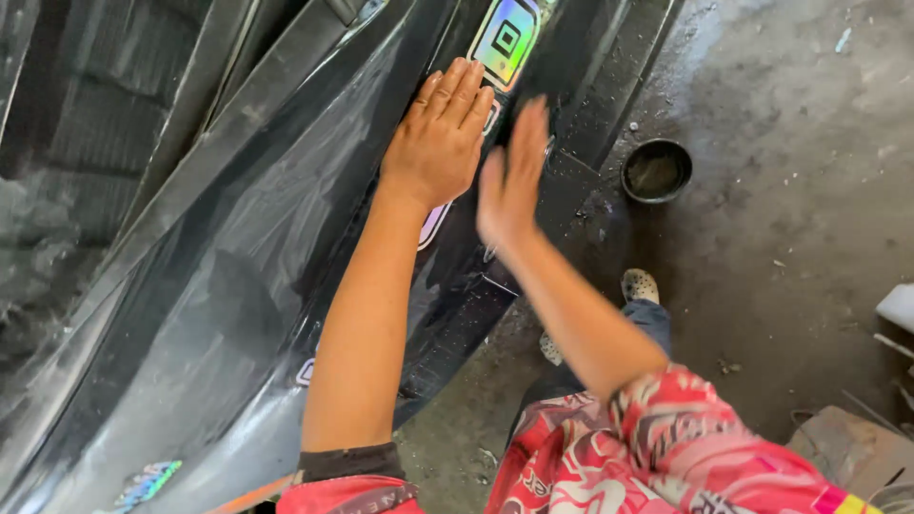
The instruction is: The person scrubs the front bumper of a black car using a small sponge and water from a bucket. They repeatedly dip the sponge into the bucket and scrub the surface around the brand logo and the lower edge of the bumper.
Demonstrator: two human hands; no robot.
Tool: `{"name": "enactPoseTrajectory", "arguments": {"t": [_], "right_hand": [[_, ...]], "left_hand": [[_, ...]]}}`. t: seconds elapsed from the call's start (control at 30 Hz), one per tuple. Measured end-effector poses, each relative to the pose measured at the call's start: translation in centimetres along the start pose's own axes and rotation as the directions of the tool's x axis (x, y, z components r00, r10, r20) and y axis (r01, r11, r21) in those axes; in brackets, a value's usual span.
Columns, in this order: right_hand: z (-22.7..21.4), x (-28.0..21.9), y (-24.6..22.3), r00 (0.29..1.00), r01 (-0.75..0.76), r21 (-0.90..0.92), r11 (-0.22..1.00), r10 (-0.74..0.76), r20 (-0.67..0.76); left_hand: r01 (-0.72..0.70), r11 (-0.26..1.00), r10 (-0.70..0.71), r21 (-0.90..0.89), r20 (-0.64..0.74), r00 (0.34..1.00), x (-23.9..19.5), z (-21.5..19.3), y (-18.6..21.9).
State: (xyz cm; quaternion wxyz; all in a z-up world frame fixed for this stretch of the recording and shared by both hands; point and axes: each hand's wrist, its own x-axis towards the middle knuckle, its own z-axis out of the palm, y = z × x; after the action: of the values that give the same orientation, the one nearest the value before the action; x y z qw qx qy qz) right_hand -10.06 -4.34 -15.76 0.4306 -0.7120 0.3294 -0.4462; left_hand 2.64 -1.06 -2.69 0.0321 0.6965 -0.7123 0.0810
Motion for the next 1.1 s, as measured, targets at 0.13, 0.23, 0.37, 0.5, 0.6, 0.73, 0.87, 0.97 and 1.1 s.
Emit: {"name": "enactPoseTrajectory", "arguments": {"t": [0.13, 0.23, 0.37, 0.5, 0.6, 0.73, 0.87, 0.97, 1.1], "right_hand": [[0.3, -2.5, -0.5, 0.996, 0.073, -0.003, 0.997, -0.073, 0.059], [0.1, 5.9, 4.4, 0.999, -0.037, 0.025, 0.999, 0.038, -0.01], [0.5, 2.3, 1.7, 0.996, -0.053, 0.067, 0.996, 0.058, -0.071], [0.2, -3.8, 0.2, 0.994, 0.108, 0.073, 0.991, -0.108, -0.009], [-0.2, 3.3, 4.5, 0.999, 0.023, 0.041, 0.999, -0.024, 0.039], [-1.2, 6.1, 2.5, 0.992, -0.126, 0.069, 0.99, 0.124, 0.039], [0.1, -3.6, -0.2, 0.994, 0.025, 0.028, 0.999, -0.028, 0.11], [0.1, 2.5, 1.7, 0.994, 0.053, -0.008, 0.999, -0.052, 0.097], [-1.4, 6.9, 2.7, 0.98, -0.186, -0.092, 0.978, 0.192, 0.054]], "left_hand": [[-0.019, 1.0, 0.019, 0.003, 0.001, 1.0, 0.2, -0.1, -0.3], [-0.036, 0.999, 0.035, 0.019, 0.025, 0.999, 0.7, -0.2, -0.4], [-0.045, 0.998, 0.044, 0.049, 0.02, 0.999, 0.3, -0.5, -0.1], [-0.039, 0.997, 0.036, 0.073, 0.034, 0.999, 0.6, -0.7, 0.1], [-0.039, 0.995, 0.036, 0.09, 0.043, 0.998, 0.6, -0.8, 0.3], [-0.033, 0.996, 0.032, 0.088, 0.017, 0.999, 0.2, -0.8, 0.3], [-0.038, 0.995, 0.039, 0.096, -0.013, 0.999, 0.4, -0.9, 0.3], [-0.031, 0.996, 0.033, 0.088, -0.026, 0.999, 1.5, -1.2, -0.5], [-0.031, 0.999, 0.03, 0.041, 0.03, 0.999, 0.4, -1.0, 0.4]]}}
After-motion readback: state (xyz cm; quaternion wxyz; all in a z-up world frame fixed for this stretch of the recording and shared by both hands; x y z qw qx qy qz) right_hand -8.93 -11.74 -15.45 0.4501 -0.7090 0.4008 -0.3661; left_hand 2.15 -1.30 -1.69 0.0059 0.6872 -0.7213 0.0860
